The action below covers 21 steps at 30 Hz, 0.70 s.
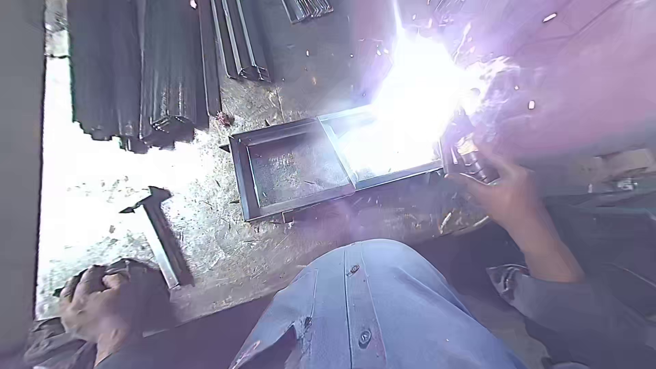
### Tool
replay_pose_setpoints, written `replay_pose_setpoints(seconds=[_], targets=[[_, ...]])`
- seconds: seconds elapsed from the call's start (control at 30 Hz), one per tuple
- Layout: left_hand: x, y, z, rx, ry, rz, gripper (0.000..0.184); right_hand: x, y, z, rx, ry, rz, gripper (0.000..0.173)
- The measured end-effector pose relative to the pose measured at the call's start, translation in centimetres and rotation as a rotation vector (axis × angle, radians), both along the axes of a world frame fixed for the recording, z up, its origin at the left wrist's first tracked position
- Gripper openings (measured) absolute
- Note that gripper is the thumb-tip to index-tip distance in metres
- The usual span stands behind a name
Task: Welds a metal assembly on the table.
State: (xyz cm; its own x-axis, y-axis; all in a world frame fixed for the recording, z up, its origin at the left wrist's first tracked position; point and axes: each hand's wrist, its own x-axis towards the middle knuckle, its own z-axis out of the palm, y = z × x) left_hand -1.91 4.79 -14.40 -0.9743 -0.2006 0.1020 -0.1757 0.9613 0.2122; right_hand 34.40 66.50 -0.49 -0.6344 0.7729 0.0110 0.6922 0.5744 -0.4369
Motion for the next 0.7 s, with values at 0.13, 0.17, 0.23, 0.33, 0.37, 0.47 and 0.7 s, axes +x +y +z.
replay_pose_setpoints(seconds=[0.13,0.17,0.23,0.33,0.37,0.47,0.7], targets=[[0.2,-0.3,0.0,0.011,0.017,-0.011,0.047,3.3,-0.5,0.5,-0.04,0.149,0.001,0.085],[0.1,-0.5,-0.2,0.009,0.023,-0.018,0.047,4.6,-0.9,1.0,-0.09,0.179,-0.025,0.083],[-0.1,-0.7,-0.3,0.003,0.006,-0.025,0.046,7.2,-2.0,1.7,-0.189,0.249,-0.076,0.079],[-0.8,-1.6,-1.1,-0.024,0.007,-0.038,0.046,10.4,-3.6,2.0,-0.286,0.284,-0.096,0.08],[-0.9,-2.0,-1.4,-0.038,0.011,-0.046,0.046,11.1,-4.1,2.0,-0.289,0.273,-0.095,0.081],[-1.3,-2.3,-1.6,-0.062,0.011,-0.05,0.047,12.3,-5.2,1.9,-0.273,0.232,-0.098,0.084],[-0.7,-1.2,-0.4,-0.033,-0.02,-0.056,0.046,13.1,-6.5,1.0,-0.19,0.134,-0.111,0.086]])
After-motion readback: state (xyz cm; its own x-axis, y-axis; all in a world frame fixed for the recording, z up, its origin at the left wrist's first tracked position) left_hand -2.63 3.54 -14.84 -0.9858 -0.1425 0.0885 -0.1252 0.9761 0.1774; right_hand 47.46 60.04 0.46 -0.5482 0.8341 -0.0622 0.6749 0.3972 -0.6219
